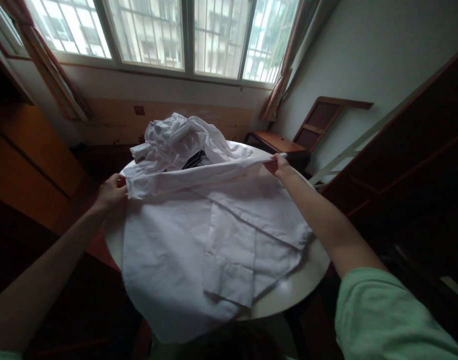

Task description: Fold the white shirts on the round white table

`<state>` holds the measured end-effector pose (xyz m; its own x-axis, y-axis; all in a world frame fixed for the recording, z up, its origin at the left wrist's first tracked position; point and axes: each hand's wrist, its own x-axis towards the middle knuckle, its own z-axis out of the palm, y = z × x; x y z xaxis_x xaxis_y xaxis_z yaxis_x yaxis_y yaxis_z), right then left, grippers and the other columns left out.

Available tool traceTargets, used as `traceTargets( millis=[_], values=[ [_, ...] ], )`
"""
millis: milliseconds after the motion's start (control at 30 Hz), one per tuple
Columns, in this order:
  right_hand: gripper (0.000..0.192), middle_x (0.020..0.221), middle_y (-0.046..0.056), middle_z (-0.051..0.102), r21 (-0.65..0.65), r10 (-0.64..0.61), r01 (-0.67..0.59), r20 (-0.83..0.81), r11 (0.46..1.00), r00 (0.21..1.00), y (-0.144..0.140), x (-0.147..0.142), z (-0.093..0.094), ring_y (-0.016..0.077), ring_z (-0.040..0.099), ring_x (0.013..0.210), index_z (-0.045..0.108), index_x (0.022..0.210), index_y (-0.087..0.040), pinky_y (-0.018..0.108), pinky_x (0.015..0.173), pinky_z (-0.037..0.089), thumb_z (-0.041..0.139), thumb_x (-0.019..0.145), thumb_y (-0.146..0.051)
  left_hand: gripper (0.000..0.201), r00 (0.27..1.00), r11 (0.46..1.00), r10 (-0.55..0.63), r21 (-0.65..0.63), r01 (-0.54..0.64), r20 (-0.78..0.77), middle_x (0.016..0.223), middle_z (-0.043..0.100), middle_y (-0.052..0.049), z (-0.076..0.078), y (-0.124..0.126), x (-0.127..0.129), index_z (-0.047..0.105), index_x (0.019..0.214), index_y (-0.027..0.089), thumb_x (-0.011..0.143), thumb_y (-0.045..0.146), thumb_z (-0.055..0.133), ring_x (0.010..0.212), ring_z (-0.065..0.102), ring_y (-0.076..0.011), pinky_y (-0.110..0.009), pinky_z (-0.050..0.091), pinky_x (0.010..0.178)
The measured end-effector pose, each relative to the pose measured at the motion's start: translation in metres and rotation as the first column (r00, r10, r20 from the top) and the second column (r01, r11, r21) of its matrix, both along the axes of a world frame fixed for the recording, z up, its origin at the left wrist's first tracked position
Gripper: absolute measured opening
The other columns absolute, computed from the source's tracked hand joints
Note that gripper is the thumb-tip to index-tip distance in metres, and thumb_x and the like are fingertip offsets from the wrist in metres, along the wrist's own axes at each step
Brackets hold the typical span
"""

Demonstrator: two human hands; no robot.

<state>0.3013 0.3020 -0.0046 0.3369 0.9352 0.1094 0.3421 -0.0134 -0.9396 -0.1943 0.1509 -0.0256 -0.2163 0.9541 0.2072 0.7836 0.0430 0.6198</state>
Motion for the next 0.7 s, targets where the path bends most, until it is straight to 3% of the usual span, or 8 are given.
traceTargets(
  millis=[167,233,333,433,500,567,633,700],
  values=[
    [0.018,0.065,0.005,0.062,-0.207,0.006,-0.069,-0.290,0.976,0.957,-0.028,0.039,-0.024,0.0132,0.062,0.066,0.053,0.063,-0.017,0.025,0.066,0.052,0.045,0.079,-0.014,0.058,0.975,0.966,-0.222,0.132,0.223,-0.023,0.136,0.044,-0.015,-0.008,0.013,0.006,0.030,0.131,-0.002,0.084,0.030,0.046,0.117,0.048,-0.0190,-0.026,0.038,0.095],
    [0.018,0.063,0.003,0.061,-0.188,-0.006,-0.057,-0.317,0.980,0.948,-0.029,0.048,-0.027,0.0120,0.061,0.064,0.052,0.063,-0.017,0.025,0.067,0.051,0.045,0.078,-0.013,0.057,0.941,0.930,-0.311,0.162,0.331,-0.133,0.140,0.041,-0.009,-0.008,0.008,0.011,0.036,0.130,0.003,0.083,0.031,0.050,0.124,0.042,-0.0199,-0.031,0.032,0.102],
    [0.018,0.058,0.001,0.058,-0.140,-0.062,0.014,-0.341,0.990,0.938,-0.019,0.055,-0.023,0.0106,0.058,0.059,0.052,0.063,-0.016,0.024,0.065,0.050,0.045,0.078,-0.012,0.041,0.879,0.881,-0.416,0.137,0.453,-0.232,0.133,0.050,-0.002,-0.003,-0.005,0.018,0.053,0.119,0.009,0.083,0.030,0.050,0.126,0.040,-0.0191,-0.034,0.030,0.104],
    [0.018,0.053,-0.002,0.054,-0.133,-0.125,0.084,-0.335,0.987,0.934,-0.006,0.060,-0.012,0.0091,0.055,0.053,0.051,0.063,-0.016,0.023,0.064,0.049,0.046,0.076,-0.005,0.032,0.900,0.891,-0.400,0.157,0.426,-0.175,0.121,0.060,0.000,0.003,-0.019,0.025,0.062,0.105,0.009,0.085,0.028,0.045,0.119,0.048,-0.0178,-0.033,0.034,0.102],
    [0.018,0.054,-0.001,0.055,-0.149,-0.121,0.089,-0.229,0.985,0.966,-0.003,0.067,-0.008,0.0096,0.055,0.054,0.051,0.064,-0.016,0.024,0.063,0.048,0.046,0.076,-0.004,0.032,0.949,0.922,-0.307,0.227,0.314,-0.070,0.116,0.063,-0.002,0.003,-0.027,0.026,0.062,0.103,0.008,0.085,0.029,0.046,0.112,0.054,-0.0172,-0.032,0.038,0.098],
    [0.015,0.059,0.001,0.058,-0.186,-0.088,0.090,0.018,0.978,0.996,-0.006,0.074,-0.010,0.0119,0.058,0.058,0.052,0.066,-0.016,0.026,0.064,0.048,0.048,0.077,-0.007,0.033,0.966,0.938,-0.257,0.247,0.242,0.027,0.113,0.065,-0.004,-0.001,-0.033,0.025,0.062,0.103,0.008,0.083,0.031,0.049,0.106,0.058,-0.0175,-0.032,0.042,0.095],
    [0.012,0.067,0.005,0.062,-0.213,-0.057,0.116,0.262,0.970,0.963,-0.015,0.080,-0.018,0.0158,0.060,0.068,0.052,0.066,-0.016,0.030,0.068,0.047,0.053,0.076,-0.009,0.032,0.941,0.933,-0.336,0.148,0.328,0.033,0.116,0.063,-0.006,-0.009,-0.038,0.022,0.064,0.104,0.009,0.081,0.029,0.052,0.107,0.057,-0.0186,-0.031,0.040,0.096],
    [0.009,0.082,0.011,0.064,-0.169,-0.054,0.151,0.476,0.974,0.878,-0.025,0.082,-0.031,0.0200,0.060,0.084,0.054,0.068,-0.015,0.032,0.077,0.045,0.057,0.075,-0.010,0.032,0.898,0.897,-0.440,0.023,0.441,-0.016,0.126,0.057,-0.005,-0.016,-0.042,0.021,0.063,0.107,0.011,0.080,0.026,0.052,0.115,0.052,-0.0193,-0.031,0.035,0.101]
  ],
)
